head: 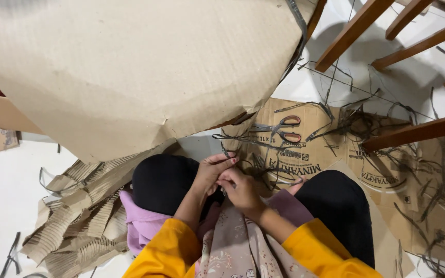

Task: The person wraps the legs and seat of a wooden chair with cardboard, securing it by winding and tying black plastic strips around the material.

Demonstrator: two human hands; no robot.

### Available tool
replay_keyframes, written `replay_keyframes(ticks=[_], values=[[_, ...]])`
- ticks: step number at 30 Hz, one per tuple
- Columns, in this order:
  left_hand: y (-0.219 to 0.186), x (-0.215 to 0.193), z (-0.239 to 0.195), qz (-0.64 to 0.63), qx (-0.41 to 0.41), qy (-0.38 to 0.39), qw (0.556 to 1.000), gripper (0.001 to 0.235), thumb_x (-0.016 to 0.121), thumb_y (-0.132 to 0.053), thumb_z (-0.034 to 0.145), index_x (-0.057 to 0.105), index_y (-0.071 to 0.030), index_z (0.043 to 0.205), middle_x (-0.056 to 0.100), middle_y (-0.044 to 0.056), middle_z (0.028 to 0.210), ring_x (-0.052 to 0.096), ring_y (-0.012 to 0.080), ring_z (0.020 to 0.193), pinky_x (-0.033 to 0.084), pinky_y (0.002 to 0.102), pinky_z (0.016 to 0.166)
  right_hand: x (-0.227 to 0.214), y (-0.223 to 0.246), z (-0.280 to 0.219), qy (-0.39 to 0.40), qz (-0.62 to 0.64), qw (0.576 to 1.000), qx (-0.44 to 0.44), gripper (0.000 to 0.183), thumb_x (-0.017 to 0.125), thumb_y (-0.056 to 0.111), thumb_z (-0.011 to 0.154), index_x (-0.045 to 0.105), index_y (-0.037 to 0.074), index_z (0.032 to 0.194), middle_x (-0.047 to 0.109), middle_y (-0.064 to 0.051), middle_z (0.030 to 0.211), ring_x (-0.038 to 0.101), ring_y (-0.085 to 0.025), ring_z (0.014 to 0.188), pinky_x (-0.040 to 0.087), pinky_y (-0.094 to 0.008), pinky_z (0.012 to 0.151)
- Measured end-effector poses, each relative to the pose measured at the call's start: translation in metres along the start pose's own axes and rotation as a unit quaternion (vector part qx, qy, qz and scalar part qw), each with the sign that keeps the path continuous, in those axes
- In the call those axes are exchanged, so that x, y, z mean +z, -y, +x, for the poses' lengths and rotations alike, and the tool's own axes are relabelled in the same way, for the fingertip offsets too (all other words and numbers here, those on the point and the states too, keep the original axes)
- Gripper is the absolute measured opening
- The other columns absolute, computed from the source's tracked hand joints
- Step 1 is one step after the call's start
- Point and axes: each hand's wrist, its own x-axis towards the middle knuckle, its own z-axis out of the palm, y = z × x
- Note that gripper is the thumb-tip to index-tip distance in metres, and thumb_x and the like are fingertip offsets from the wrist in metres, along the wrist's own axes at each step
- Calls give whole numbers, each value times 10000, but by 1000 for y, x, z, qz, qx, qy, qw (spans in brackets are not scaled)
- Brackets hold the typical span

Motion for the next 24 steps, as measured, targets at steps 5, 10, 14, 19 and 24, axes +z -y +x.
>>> replay_keyframes(ticks=[5, 10, 14, 19, 24], values=[[-6, -1, -3, -63, 11, 16, 998, 278, 870, 46, 787, 768, 58, 1045, 766, 179, 902, 762, 234, 703, 648, 291, 608, 1, -5, 4, 1, 136, 985, 101, 117, 825, 218, 883, 749, 130, 871, 764, -66, 632, 755, -168, 645, 608, -303, 690], [-8, 0, -7, -72, 20, 28, 997, 282, 853, 61, 789, 759, 56, 1054, 771, 178, 924, 771, 243, 714, 668, 295, 642, -5, -16, 6, -50, 164, 969, 177, 220, 769, 255, 938, 736, 49, 1009, 761, -166, 720, 765, -245, 712, 620, -377, 687], [0, -5, -1, -62, 24, 40, 997, 286, 858, 56, 785, 758, 58, 1053, 777, 153, 958, 777, 230, 761, 671, 299, 738, -9, -10, 10, -125, 219, 950, 186, 183, 721, 140, 975, 704, -33, 1030, 764, -189, 784, 736, -208, 711, 624, -382, 698], [13, -15, 11, -38, 35, 33, 998, 257, 864, 25, 801, 762, 59, 1035, 757, 145, 906, 768, 226, 773, 667, 287, 754, -14, -21, 15, -170, 220, 956, 96, 93, 728, 59, 955, 749, -18, 906, 733, -136, 712, 704, -166, 634, 594, -313, 625], [11, -16, 2, 17, 70, 25, 997, 252, 891, 1, 796, 769, 78, 1003, 761, 175, 849, 766, 220, 742, 673, 276, 689, -34, 22, 36, -188, 138, 971, -53, 47, 748, -24, 921, 779, 6, 904, 730, -129, 747, 725, -214, 666, 577, -318, 619]])
